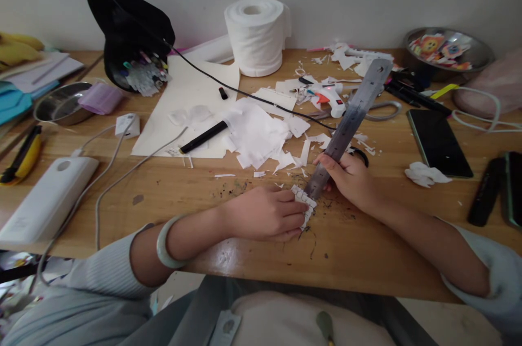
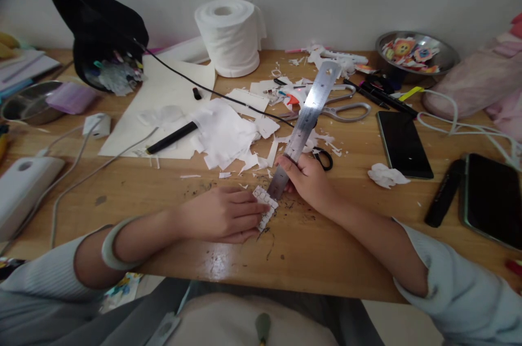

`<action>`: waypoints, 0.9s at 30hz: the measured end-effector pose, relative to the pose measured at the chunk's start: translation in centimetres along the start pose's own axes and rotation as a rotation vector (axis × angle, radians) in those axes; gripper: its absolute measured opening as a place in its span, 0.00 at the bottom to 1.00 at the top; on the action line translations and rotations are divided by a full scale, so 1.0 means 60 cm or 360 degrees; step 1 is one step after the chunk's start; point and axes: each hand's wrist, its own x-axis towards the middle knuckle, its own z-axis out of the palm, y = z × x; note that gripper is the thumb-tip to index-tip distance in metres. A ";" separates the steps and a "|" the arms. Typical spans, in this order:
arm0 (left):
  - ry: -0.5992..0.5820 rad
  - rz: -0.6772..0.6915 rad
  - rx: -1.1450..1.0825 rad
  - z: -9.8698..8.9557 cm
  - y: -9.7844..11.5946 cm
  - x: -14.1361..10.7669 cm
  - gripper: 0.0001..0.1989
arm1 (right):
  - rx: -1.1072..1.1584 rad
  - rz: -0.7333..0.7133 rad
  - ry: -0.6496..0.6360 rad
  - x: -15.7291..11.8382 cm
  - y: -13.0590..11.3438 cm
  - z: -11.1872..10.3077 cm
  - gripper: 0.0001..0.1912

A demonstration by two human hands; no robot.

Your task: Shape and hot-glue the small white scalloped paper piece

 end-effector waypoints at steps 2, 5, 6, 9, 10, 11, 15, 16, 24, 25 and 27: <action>-0.0005 -0.0002 0.0004 0.000 0.000 0.000 0.14 | 0.0016 -0.0001 -0.0015 0.001 0.001 0.000 0.19; -0.0019 0.0009 -0.0015 0.000 -0.001 -0.001 0.15 | 0.0013 0.0000 -0.0016 0.001 0.000 -0.001 0.19; -0.0022 0.0014 -0.0022 0.000 -0.002 -0.001 0.15 | 0.0013 0.0000 -0.0017 0.001 -0.001 -0.001 0.19; -0.0012 0.0021 -0.0017 0.000 -0.002 0.000 0.14 | 0.0009 -0.0004 -0.0022 0.001 -0.001 0.000 0.19; -0.0008 0.0020 -0.0013 0.000 -0.002 0.000 0.14 | 0.0007 -0.0007 -0.0024 0.001 -0.001 0.000 0.18; -0.0008 0.0018 -0.0010 0.000 -0.002 0.000 0.14 | 0.0004 -0.0011 -0.0026 0.001 -0.001 0.000 0.18; -0.0014 0.0012 0.0003 0.001 -0.001 0.000 0.14 | 0.0013 -0.0029 -0.0043 0.002 0.002 0.000 0.19; -0.0012 0.0011 0.0005 0.001 -0.001 0.000 0.15 | 0.0015 -0.0032 -0.0050 0.002 0.002 0.000 0.19; -0.0046 0.0018 -0.0036 0.001 -0.003 0.000 0.15 | -0.0021 -0.0063 -0.0082 0.003 0.001 -0.001 0.19; -0.0046 0.0019 -0.0039 0.000 -0.003 0.000 0.15 | -0.0020 -0.0062 -0.0083 0.003 0.001 -0.001 0.19; -0.0038 0.0018 -0.0049 0.000 -0.003 0.000 0.14 | 0.0000 -0.0040 -0.0094 0.003 0.001 -0.001 0.18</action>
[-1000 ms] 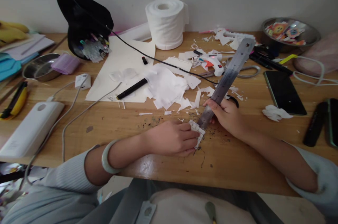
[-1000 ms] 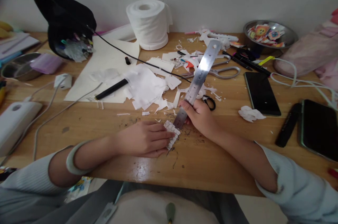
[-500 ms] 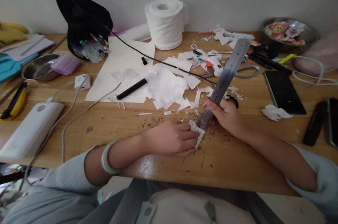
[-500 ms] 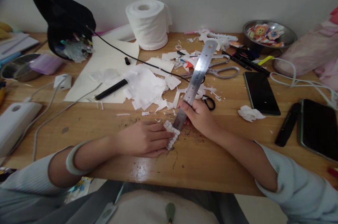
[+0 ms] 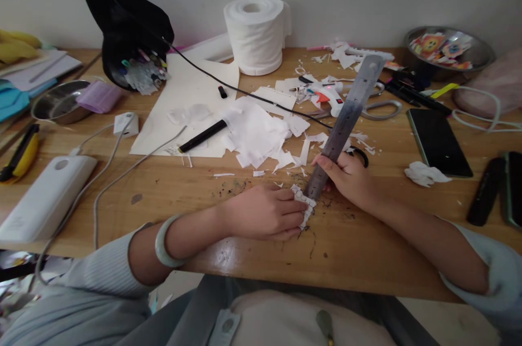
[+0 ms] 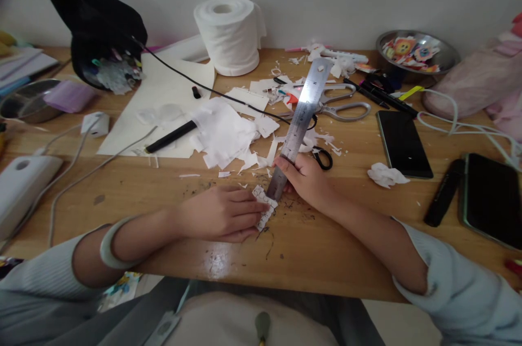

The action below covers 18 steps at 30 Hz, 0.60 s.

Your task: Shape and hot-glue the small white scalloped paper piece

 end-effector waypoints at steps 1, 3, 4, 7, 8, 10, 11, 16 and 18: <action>0.0003 0.0000 -0.0004 0.000 0.000 0.000 0.14 | 0.0012 0.0014 -0.0004 0.000 0.000 0.000 0.19; 0.0000 0.0001 -0.0017 0.000 0.000 0.000 0.14 | 0.0027 0.0029 -0.0010 0.000 0.000 0.000 0.19; -0.0003 0.0000 -0.0022 0.001 0.000 0.000 0.14 | 0.0032 0.0026 -0.0008 0.000 0.000 0.000 0.19; -0.0003 0.0002 -0.0039 0.002 0.000 -0.001 0.14 | 0.0042 0.0007 0.0033 0.000 0.001 0.002 0.19; -0.0002 0.0000 -0.0040 0.002 0.000 -0.001 0.14 | 0.0045 0.0002 0.0049 0.001 0.002 0.002 0.19; 0.0002 -0.0009 -0.0030 0.002 0.000 -0.001 0.14 | 0.0055 -0.0004 0.0053 0.001 0.002 0.003 0.19; 0.0005 -0.0013 -0.0021 0.001 0.000 -0.001 0.14 | 0.0060 -0.0007 0.0046 0.002 0.003 0.004 0.19; -0.0014 -0.0014 -0.0016 -0.001 0.000 0.000 0.14 | 0.0038 -0.0009 0.0031 0.002 0.004 0.003 0.19; -0.0026 -0.0016 -0.0030 -0.002 0.000 0.001 0.14 | 0.0025 -0.0003 0.0014 0.002 0.004 0.003 0.20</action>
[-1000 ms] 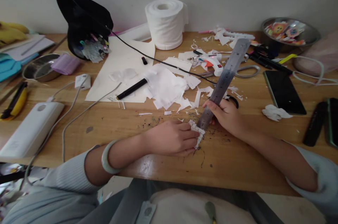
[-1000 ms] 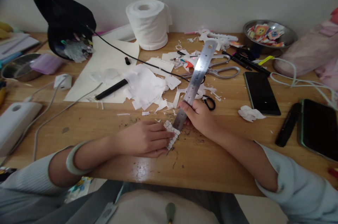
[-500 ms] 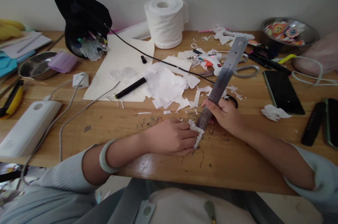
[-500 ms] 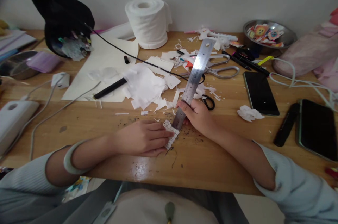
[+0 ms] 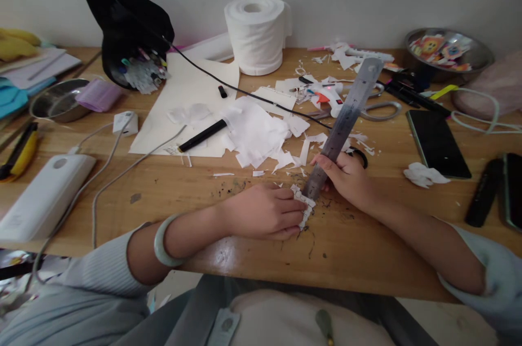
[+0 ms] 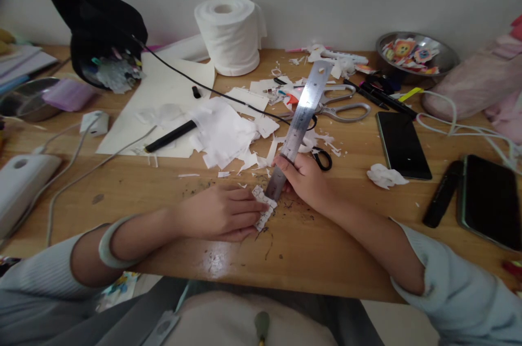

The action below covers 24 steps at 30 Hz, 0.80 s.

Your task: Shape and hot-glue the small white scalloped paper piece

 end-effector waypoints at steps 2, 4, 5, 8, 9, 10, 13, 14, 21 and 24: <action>-0.0002 -0.0007 -0.0006 -0.001 0.000 0.001 0.14 | -0.0003 -0.0002 -0.0017 0.000 0.000 0.000 0.20; -0.0006 -0.0016 -0.0005 -0.002 0.000 0.001 0.14 | -0.0013 -0.0011 -0.0035 0.001 -0.001 -0.001 0.20; -0.0009 -0.0018 -0.0005 -0.003 0.000 0.002 0.14 | -0.0019 -0.0016 -0.0046 0.001 -0.002 -0.001 0.20; -0.0039 -0.0021 -0.0016 -0.004 0.000 0.002 0.14 | -0.0028 -0.0025 -0.0105 0.004 -0.003 -0.004 0.20; -0.0048 -0.0023 -0.0022 -0.004 0.000 0.002 0.14 | -0.0026 -0.0032 -0.0120 0.004 -0.004 -0.004 0.20; -0.0053 -0.0024 -0.0026 -0.004 0.000 0.002 0.14 | -0.0019 -0.0036 -0.0121 0.005 -0.004 -0.004 0.20; -0.0050 -0.0022 -0.0027 -0.003 0.000 0.001 0.14 | 0.0004 -0.0030 -0.0069 0.004 -0.004 -0.004 0.20; -0.0046 -0.0019 -0.0025 -0.003 0.000 0.001 0.14 | 0.0006 -0.0022 -0.0052 0.003 -0.004 -0.003 0.19; -0.0039 -0.0034 -0.0027 -0.003 0.001 0.001 0.14 | -0.0018 -0.0058 -0.0084 0.003 -0.003 -0.004 0.20; -0.0048 -0.0038 -0.0026 -0.004 0.001 0.001 0.14 | -0.0081 -0.0150 -0.0105 0.003 -0.003 -0.007 0.21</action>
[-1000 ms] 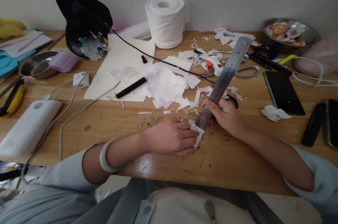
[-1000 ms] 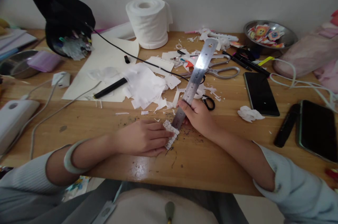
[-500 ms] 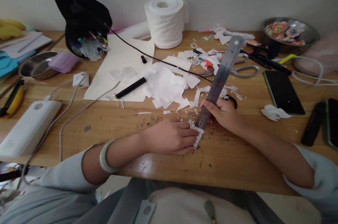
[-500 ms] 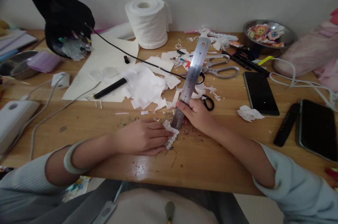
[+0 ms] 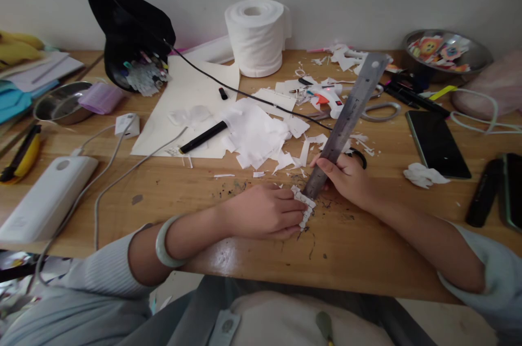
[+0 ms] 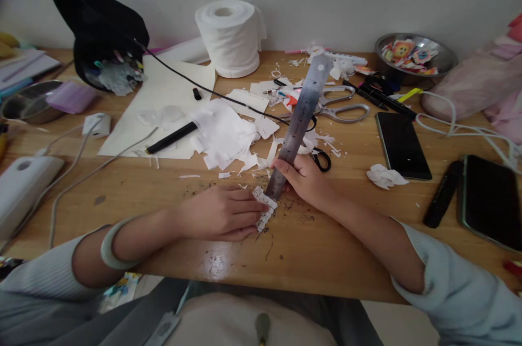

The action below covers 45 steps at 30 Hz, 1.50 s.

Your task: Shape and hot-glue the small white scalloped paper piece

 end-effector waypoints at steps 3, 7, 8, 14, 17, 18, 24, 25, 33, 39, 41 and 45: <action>0.0003 0.0006 0.0000 0.001 -0.001 -0.001 0.14 | -0.0084 -0.0118 0.0014 -0.001 0.001 -0.002 0.20; 0.0017 0.0019 -0.0002 0.002 -0.002 -0.001 0.13 | -0.0095 -0.0119 0.0021 -0.002 0.002 -0.002 0.20; 0.0017 0.0020 -0.0002 0.002 -0.002 -0.001 0.13 | -0.0096 -0.0111 0.0011 -0.002 0.002 -0.002 0.21; 0.0023 0.0019 0.0008 0.000 -0.001 0.000 0.13 | -0.0165 -0.0148 0.0042 -0.002 0.002 -0.002 0.21; 0.0021 0.0020 0.0009 0.000 -0.001 0.000 0.13 | -0.0151 -0.0157 0.0016 -0.001 0.003 -0.002 0.20; 0.0022 0.0020 0.0013 0.000 -0.001 0.000 0.13 | -0.0134 -0.0147 -0.0006 -0.001 0.004 -0.002 0.20; 0.0002 0.0031 0.0047 0.000 -0.002 0.000 0.14 | -0.0217 -0.0225 0.0065 -0.005 0.000 -0.003 0.21; 0.0001 0.0032 0.0046 0.000 -0.002 0.000 0.14 | -0.0242 -0.0229 0.0133 -0.005 -0.001 -0.002 0.21; -0.0003 0.0031 0.0002 -0.002 -0.002 0.000 0.14 | -0.0124 0.0043 0.0179 0.001 -0.001 0.012 0.21; 0.0015 0.0015 -0.0003 -0.002 -0.002 0.000 0.13 | -0.0020 0.0052 0.0117 0.000 -0.001 0.011 0.21; 0.0003 0.0013 -0.0006 -0.002 -0.002 0.000 0.14 | -0.0041 0.0048 0.0098 0.000 -0.002 0.011 0.21; -0.0009 0.0021 -0.0016 -0.001 -0.003 0.000 0.14 | -0.0068 0.0077 0.0079 0.000 -0.004 0.010 0.22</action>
